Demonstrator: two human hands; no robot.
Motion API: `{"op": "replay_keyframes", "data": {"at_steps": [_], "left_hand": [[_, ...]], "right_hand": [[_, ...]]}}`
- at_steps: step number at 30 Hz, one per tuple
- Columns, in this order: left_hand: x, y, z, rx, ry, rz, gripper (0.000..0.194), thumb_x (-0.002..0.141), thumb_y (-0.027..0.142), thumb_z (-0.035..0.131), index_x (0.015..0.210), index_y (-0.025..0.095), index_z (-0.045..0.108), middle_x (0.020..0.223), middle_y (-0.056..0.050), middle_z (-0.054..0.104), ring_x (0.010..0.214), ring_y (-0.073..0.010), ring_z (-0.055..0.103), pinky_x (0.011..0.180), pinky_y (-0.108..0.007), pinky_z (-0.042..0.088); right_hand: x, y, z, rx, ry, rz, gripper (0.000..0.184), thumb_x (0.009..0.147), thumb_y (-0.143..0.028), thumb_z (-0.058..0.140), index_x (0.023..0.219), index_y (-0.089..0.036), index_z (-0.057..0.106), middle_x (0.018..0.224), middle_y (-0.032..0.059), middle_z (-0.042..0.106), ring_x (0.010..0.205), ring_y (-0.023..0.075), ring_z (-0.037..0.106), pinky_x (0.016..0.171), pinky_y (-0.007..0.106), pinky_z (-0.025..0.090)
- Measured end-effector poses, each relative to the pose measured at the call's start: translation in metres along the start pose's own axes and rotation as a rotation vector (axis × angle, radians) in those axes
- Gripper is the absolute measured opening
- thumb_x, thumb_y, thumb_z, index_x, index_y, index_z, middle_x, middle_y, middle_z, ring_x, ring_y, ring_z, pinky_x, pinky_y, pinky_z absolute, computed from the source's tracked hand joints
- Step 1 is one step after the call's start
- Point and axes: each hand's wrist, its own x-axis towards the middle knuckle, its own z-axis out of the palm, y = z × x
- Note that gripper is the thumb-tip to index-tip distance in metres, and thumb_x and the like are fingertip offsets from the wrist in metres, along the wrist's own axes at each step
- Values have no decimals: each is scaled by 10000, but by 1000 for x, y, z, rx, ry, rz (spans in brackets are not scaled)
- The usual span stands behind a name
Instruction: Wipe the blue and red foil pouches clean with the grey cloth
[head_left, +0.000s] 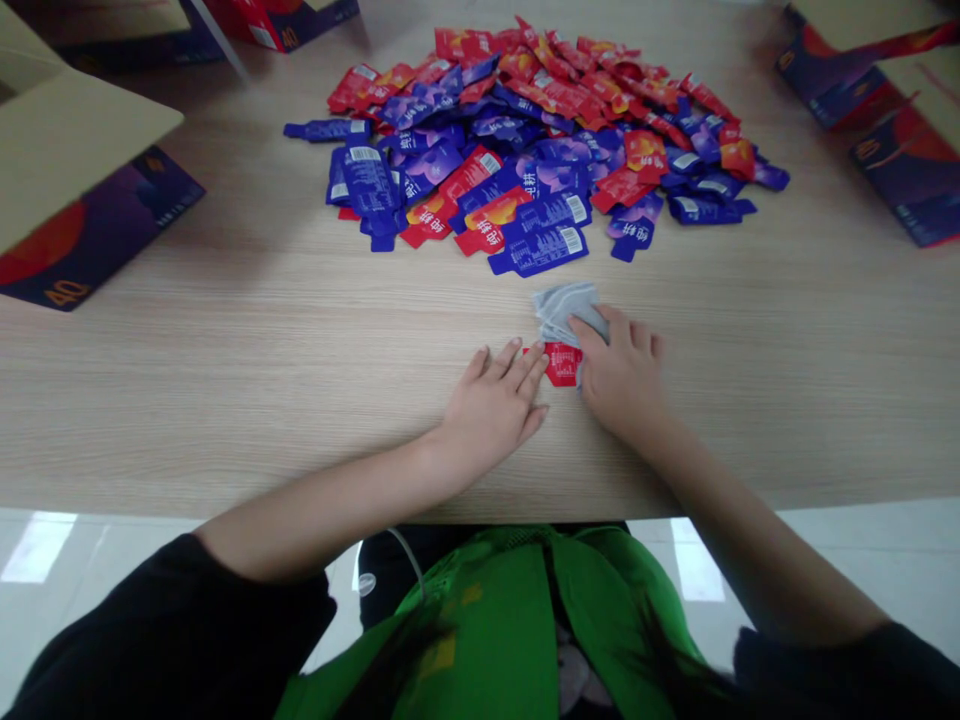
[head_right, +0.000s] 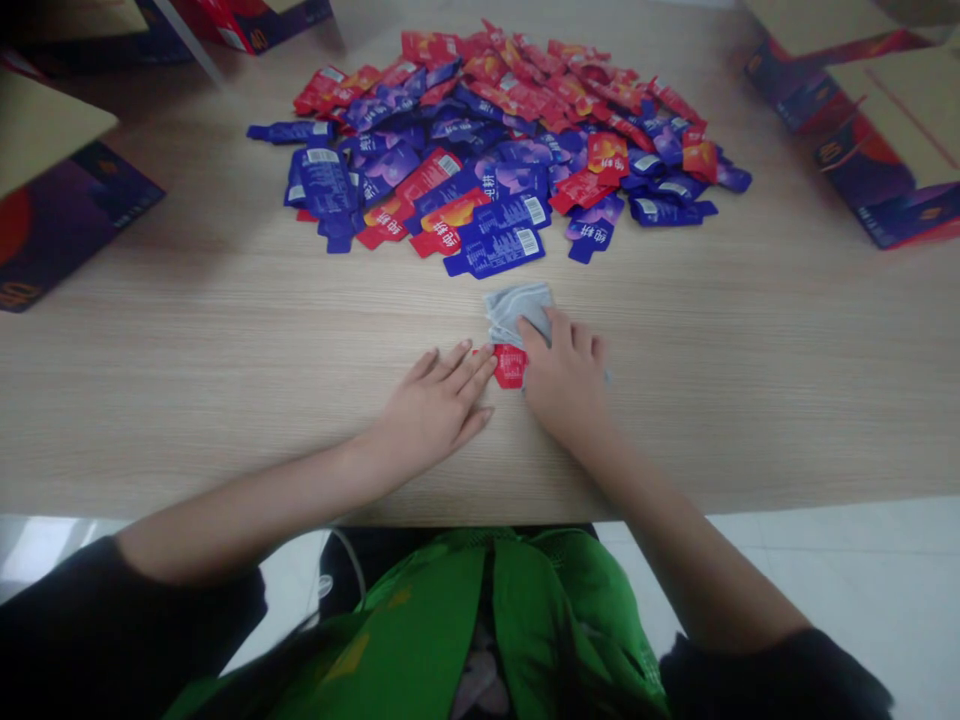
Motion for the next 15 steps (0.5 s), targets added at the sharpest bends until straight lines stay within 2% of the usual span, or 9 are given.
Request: {"op": "replay_keyframes", "data": {"at_steps": [5, 9, 12, 15], "left_hand": [[1, 1, 0, 27, -35, -11, 612, 1071, 390, 388, 1616, 121, 325, 1688, -93, 265, 1555, -319, 284, 1219, -559, 323], [1, 1, 1, 27, -34, -13, 636, 1069, 414, 384, 1623, 111, 302, 1693, -91, 254, 1560, -318, 271, 1223, -564, 313], [0, 1, 2, 27, -21, -16, 637, 1070, 426, 380, 1622, 118, 305, 1693, -91, 260, 1558, -318, 275, 1220, -562, 314], [0, 1, 4, 25, 14, -14, 631, 1070, 427, 375, 1617, 118, 321, 1694, -96, 259, 1559, -324, 272, 1217, -563, 312]], "right_hand": [[-19, 40, 1, -36, -22, 162, 534, 962, -234, 400, 1477, -199, 537, 1461, 198, 496, 1129, 362, 514, 856, 491, 433], [-19, 62, -3, 27, -67, 185, 548, 942, -220, 399, 1471, -198, 540, 1416, 203, 500, 1118, 359, 516, 863, 504, 447], [-10, 55, -15, 114, -2, 164, 533, 929, -180, 394, 1432, -202, 569, 1352, 180, 523, 1124, 333, 517, 891, 482, 446], [0, 22, -23, 173, 82, 109, 542, 954, -181, 378, 1476, -193, 522, 1410, 186, 484, 1156, 323, 495, 928, 475, 420]]}}
